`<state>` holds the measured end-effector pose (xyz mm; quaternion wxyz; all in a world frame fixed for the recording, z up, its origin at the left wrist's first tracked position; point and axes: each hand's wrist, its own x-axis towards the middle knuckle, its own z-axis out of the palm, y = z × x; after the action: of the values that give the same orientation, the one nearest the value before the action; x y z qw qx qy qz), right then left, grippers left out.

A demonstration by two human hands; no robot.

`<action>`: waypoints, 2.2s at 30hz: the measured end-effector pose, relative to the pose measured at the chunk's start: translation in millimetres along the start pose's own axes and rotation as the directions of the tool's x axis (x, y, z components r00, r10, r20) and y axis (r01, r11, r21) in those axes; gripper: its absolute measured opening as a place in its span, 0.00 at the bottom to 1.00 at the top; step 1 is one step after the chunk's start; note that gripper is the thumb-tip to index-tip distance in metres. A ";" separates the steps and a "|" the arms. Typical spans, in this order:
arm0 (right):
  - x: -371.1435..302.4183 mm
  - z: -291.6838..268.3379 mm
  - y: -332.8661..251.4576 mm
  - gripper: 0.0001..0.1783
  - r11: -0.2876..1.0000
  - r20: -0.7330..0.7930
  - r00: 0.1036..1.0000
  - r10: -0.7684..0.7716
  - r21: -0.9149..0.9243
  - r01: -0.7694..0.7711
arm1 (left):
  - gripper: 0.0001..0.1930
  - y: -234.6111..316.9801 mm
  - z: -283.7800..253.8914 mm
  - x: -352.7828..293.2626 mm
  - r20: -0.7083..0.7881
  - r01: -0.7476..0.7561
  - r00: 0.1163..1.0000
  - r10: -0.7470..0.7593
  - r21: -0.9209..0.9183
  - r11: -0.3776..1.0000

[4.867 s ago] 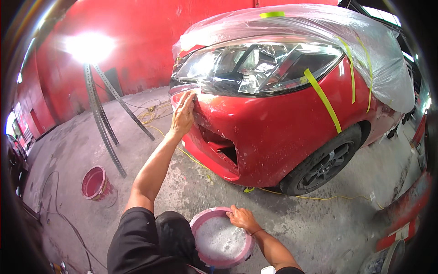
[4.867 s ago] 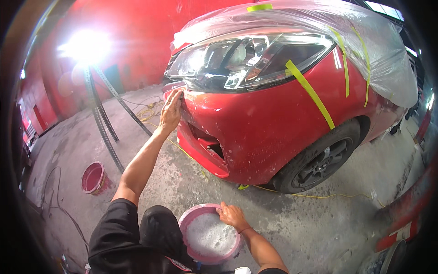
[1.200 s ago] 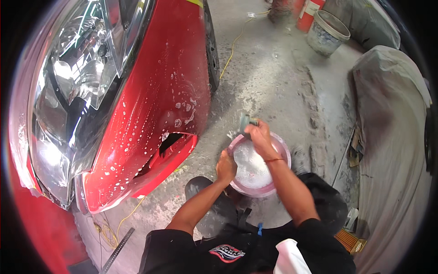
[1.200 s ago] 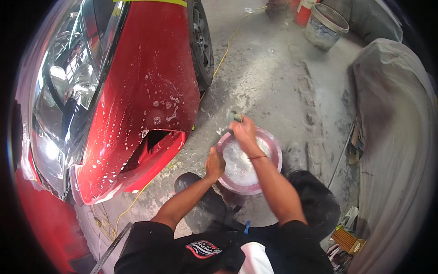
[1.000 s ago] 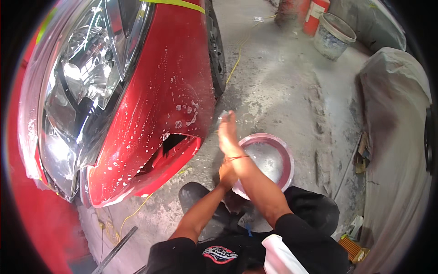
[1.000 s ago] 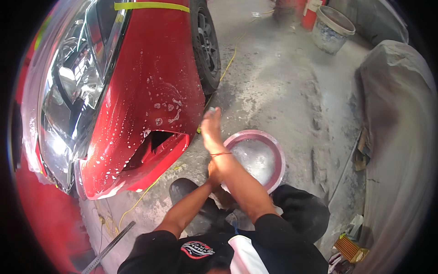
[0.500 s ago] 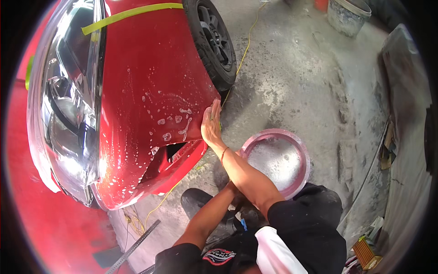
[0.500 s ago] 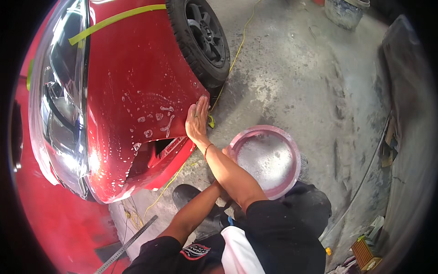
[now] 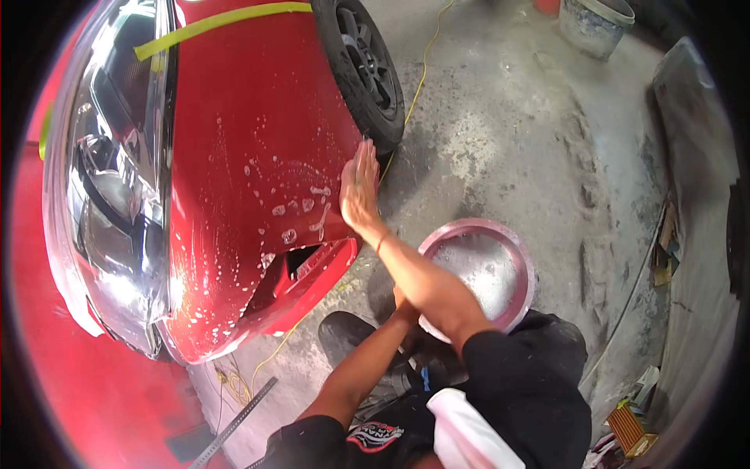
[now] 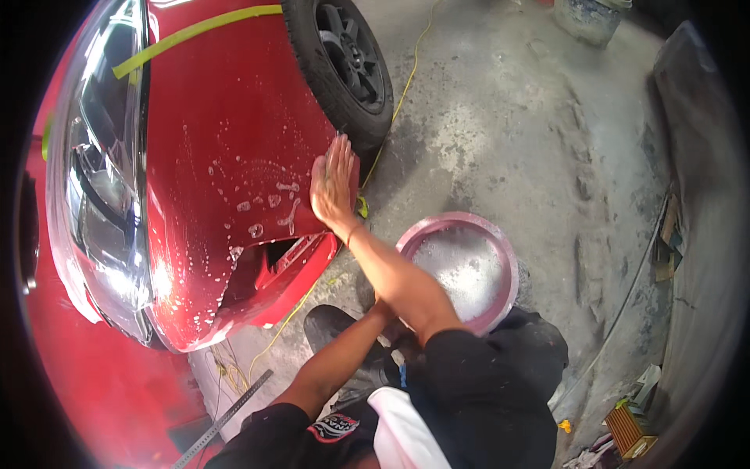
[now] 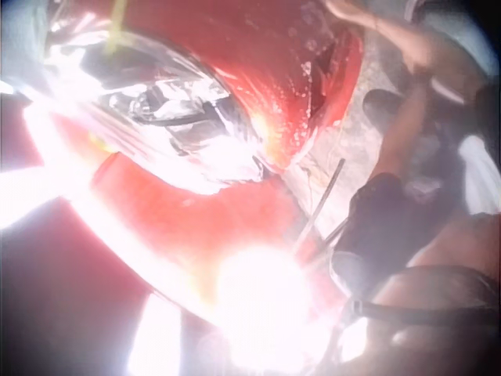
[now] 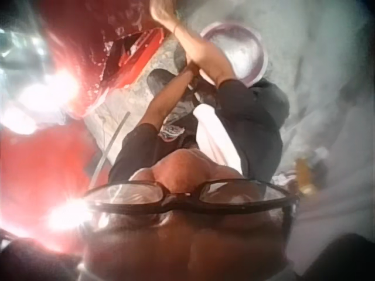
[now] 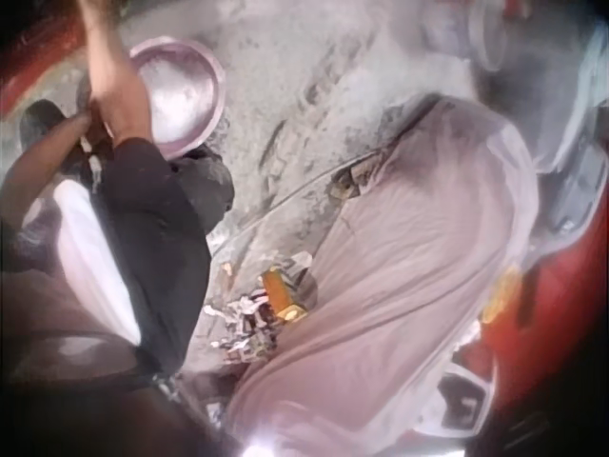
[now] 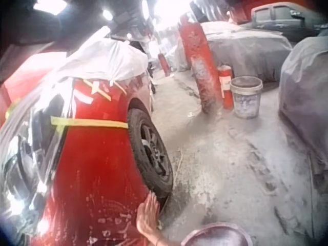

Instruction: Wet sanding a red car bumper using a sanding block and a bucket of soapy water.

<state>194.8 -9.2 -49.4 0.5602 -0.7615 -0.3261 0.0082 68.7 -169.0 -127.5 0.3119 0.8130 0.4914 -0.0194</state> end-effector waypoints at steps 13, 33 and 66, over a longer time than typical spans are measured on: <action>-51.8 -9.5 -109.0 0.38 0.943 -0.011 0.998 0.062 0.329 -0.055 | 0.21 -15.7 -16.7 17.2 0.048 0.081 0.995 -0.082 0.038 0.996; 56.3 -54.4 -120.2 0.39 0.870 -0.080 0.928 -0.363 0.329 0.368 | 0.26 -15.1 1.6 25.9 0.225 -0.058 0.974 0.026 0.137 0.989; 119.3 -69.8 -196.8 0.38 0.863 -0.141 0.905 -0.402 0.271 0.426 | 0.21 -167.0 46.5 37.6 0.235 -0.373 0.889 0.393 -0.125 0.919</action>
<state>219.2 23.4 187.6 0.6688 -0.5809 -0.4543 -0.0941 -34.5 -110.0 -259.1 0.4011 0.8719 0.2777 -0.0430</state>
